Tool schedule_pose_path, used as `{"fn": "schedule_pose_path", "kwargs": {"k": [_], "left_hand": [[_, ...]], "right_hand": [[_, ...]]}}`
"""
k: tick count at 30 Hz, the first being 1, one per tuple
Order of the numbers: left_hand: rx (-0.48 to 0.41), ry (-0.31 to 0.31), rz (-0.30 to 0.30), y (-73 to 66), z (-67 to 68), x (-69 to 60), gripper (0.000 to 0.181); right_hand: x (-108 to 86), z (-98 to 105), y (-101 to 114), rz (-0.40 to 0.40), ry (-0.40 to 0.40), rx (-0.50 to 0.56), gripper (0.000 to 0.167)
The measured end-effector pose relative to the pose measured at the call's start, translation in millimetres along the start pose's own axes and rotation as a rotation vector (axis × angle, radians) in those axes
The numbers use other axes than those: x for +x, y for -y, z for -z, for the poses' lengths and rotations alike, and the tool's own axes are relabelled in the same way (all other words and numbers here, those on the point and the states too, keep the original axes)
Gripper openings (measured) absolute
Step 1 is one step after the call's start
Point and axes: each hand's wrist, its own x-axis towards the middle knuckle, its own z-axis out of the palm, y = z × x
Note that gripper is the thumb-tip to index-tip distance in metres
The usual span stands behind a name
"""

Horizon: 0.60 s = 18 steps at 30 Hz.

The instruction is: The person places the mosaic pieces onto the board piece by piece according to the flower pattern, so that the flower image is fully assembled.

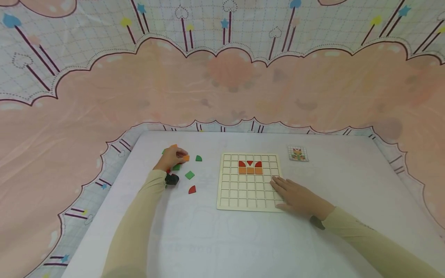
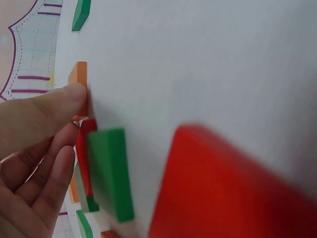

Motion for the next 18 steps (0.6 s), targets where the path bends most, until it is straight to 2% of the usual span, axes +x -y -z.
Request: {"fn": "schedule_pose_path", "kwargs": {"k": [6, 11, 18], "left_hand": [[-0.012, 0.016, 0.004, -0.5, -4.1, -0.2, 0.034], [-0.007, 0.024, 0.015, 0.4, -2.1, -2.2, 0.035], [0.027, 0.031, -0.001, 0.4, -0.6, -5.4, 0.034]], "right_hand": [[0.0, 0.5, -0.4, 0.003, 0.010, 0.003, 0.073], [0.1, 1.6, -0.1, 0.000, 0.029, 0.020, 0.073], [0.0, -0.5, -0.7, -0.008, 0.030, 0.008, 0.073]]}}
